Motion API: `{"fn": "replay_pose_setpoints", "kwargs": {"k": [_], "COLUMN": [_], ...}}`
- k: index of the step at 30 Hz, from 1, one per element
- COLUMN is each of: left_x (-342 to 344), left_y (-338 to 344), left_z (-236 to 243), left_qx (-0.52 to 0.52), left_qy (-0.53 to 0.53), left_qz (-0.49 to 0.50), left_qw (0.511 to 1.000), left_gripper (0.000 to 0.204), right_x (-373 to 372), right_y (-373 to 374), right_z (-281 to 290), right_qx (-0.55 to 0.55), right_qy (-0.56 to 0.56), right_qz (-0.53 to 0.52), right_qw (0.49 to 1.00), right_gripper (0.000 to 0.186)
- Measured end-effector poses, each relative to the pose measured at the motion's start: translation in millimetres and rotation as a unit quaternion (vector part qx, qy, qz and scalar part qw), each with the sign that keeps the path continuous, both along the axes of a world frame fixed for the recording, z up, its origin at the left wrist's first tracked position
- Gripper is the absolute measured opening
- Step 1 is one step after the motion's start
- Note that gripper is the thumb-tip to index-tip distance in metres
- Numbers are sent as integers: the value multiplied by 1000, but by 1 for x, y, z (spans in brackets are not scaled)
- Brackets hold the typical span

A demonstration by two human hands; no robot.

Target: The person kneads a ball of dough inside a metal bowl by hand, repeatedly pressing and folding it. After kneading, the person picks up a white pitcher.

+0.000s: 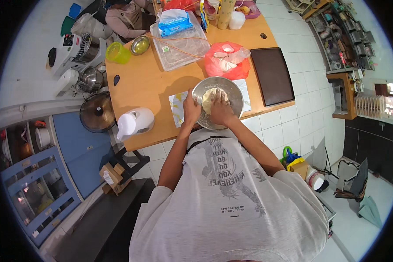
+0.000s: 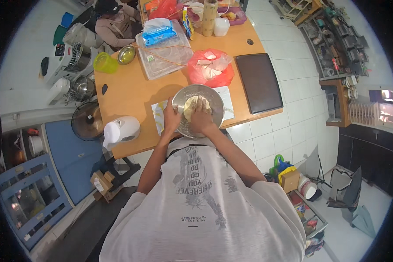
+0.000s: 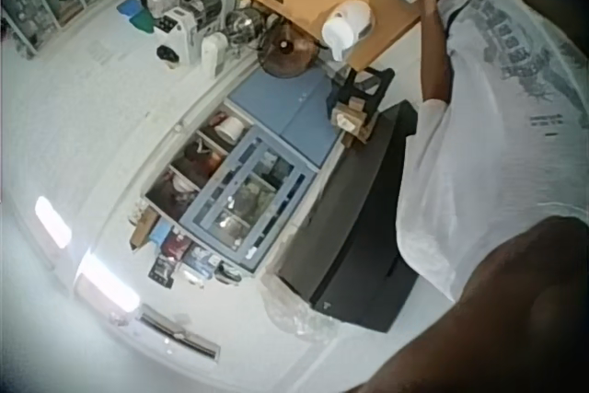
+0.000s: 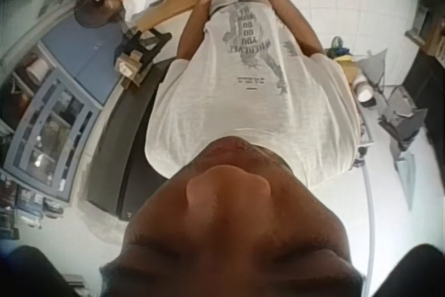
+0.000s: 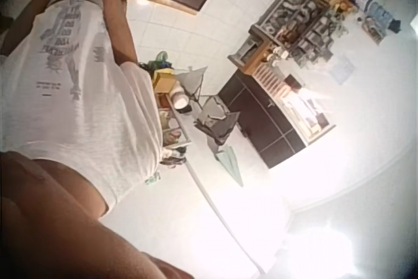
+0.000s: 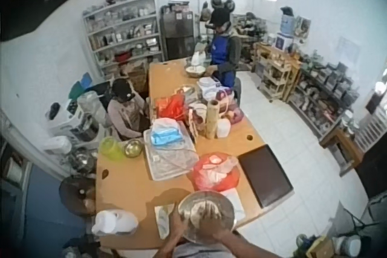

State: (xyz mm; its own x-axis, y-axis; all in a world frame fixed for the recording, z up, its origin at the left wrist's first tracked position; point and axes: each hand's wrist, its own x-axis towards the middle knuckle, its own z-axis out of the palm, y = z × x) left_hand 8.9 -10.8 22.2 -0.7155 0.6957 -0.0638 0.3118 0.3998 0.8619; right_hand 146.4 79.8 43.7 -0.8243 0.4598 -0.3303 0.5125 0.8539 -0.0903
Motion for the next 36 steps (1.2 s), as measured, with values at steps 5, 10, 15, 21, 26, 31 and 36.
{"fn": "replay_pose_setpoints", "kwargs": {"k": [5,10,15,21,26,31,36], "left_x": [15,34,34,24,34,48,52], "left_y": [-7,-7,-7,9,15,9,10], "left_z": [10,10,4,9,15,18,16], "left_qx": [13,-54,-76,-12,-51,-31,-57], "left_qy": [-51,-39,-50,8,-14,-19,3], "left_qz": [50,110,134,75,89,124,131], "left_qw": [997,992,987,997,995,992,990], "left_gripper": [55,41,34,39,41,40,39], "right_x": [-5,16,20,17,25,7,16], "right_y": [42,17,48,68,33,71,81], "right_z": [40,-22,-1,43,3,2,21], "right_qx": [-326,-130,-142,-336,-73,-252,-310], "right_qy": [10,3,-3,65,76,37,38], "right_qz": [-56,9,116,82,69,107,61], "right_qw": [944,992,983,936,992,961,948], "right_gripper": [95,92,79,78,79,80,83]}}
